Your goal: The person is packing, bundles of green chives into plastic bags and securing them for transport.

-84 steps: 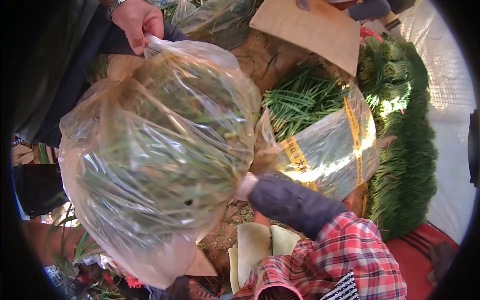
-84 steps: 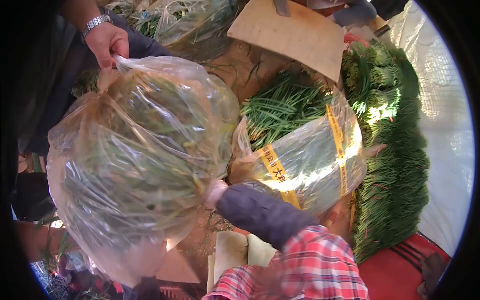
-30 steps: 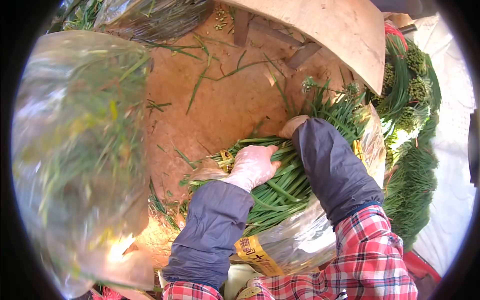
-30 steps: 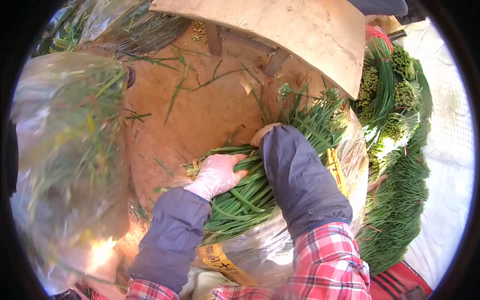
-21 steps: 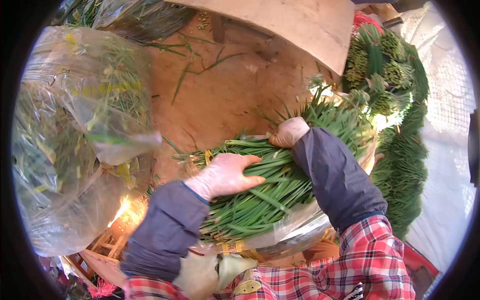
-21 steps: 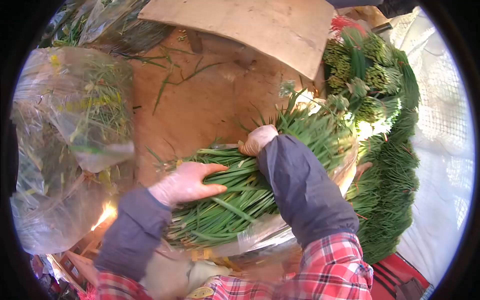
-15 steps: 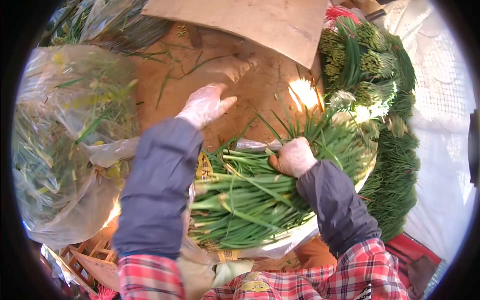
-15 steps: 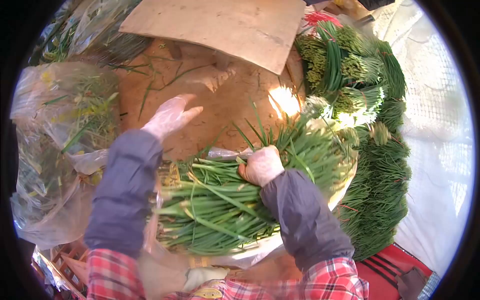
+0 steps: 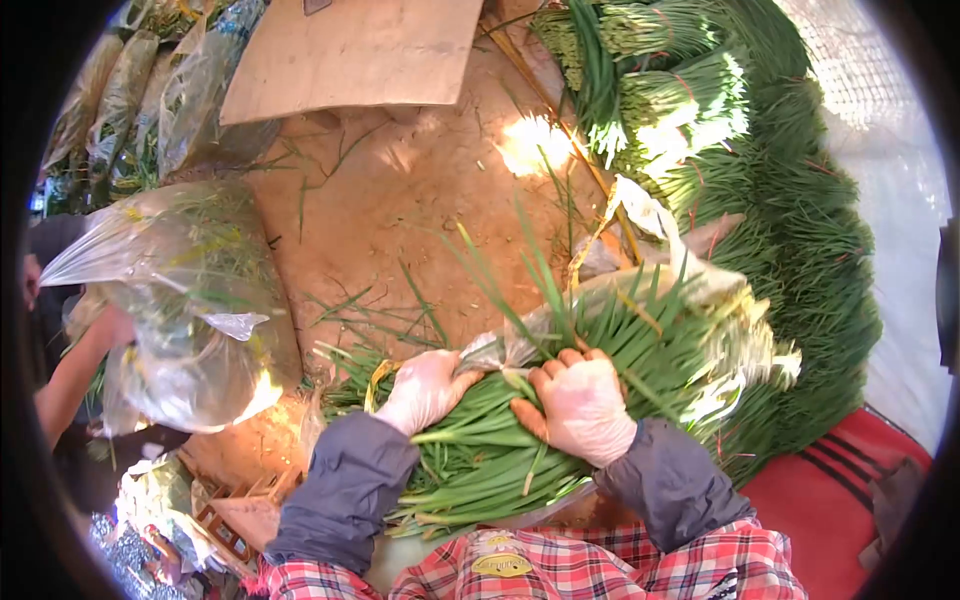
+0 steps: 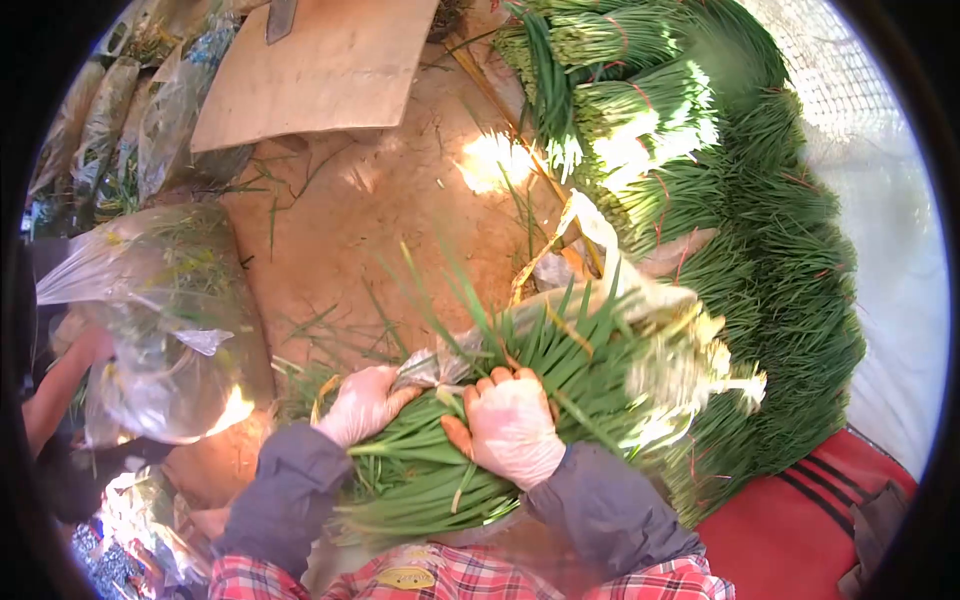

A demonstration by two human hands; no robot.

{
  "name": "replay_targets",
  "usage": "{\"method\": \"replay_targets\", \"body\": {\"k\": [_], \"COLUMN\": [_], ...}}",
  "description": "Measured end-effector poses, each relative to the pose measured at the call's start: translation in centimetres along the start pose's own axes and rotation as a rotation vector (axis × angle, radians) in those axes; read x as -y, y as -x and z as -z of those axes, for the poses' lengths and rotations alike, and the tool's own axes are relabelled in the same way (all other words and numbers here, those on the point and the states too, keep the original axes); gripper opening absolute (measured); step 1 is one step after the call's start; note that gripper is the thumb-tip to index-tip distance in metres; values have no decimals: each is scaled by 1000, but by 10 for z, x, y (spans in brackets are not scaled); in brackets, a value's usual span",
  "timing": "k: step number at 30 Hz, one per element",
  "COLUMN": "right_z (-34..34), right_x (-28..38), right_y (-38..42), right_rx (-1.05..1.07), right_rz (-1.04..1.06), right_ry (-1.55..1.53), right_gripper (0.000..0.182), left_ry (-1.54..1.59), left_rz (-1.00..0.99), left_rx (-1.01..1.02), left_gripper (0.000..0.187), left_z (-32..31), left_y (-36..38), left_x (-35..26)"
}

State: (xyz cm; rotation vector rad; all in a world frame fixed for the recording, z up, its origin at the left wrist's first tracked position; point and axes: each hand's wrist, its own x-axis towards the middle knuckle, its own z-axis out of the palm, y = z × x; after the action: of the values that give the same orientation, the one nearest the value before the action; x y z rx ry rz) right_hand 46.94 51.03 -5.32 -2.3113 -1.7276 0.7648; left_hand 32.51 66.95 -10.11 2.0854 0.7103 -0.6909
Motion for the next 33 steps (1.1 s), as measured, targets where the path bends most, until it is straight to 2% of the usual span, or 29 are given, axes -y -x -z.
{"method": "replay_targets", "body": {"k": [2,4,9,14,19,22,25,27,29,33], "right_z": [6,6,3,-15,-40,-53,-62,-67,-80,-66], "right_x": [-6,-11,-18,12,59,76,81,71,49,23], "right_y": [37,68,120,126,140,181,220,242,266,294], "right_rx": [-26,5,-56,-141,-131,-152,-82,-13,-14,98], "right_rz": [58,79,95,101,61,6,-37,-76,-29,-43], "right_ry": [-73,-134,-232,-130,49,97,134,164,152,64], "right_gripper": [37,39,38,36,35,36,37,39,41,40], "left_ry": [-134,-112,-225,-99,-3,105,180,179,217,182], "left_rz": [57,74,127,5,-44,-94,-162,-186,-203,-113], "left_rx": [-87,-193,-391,-552,-544,-518,-539,-561,-584,-531], "left_gripper": [37,28,19,18,22,23,20,19,19,21], "left_z": [-17,-42,-80,-101,-118,-147,-180,-201,-225,-242], "left_y": [32,56,89,110,145,176,201,206,211,210], "left_x": [-30,-45,-78,-51,-18,-22,-28,-37,-55,-93]}}
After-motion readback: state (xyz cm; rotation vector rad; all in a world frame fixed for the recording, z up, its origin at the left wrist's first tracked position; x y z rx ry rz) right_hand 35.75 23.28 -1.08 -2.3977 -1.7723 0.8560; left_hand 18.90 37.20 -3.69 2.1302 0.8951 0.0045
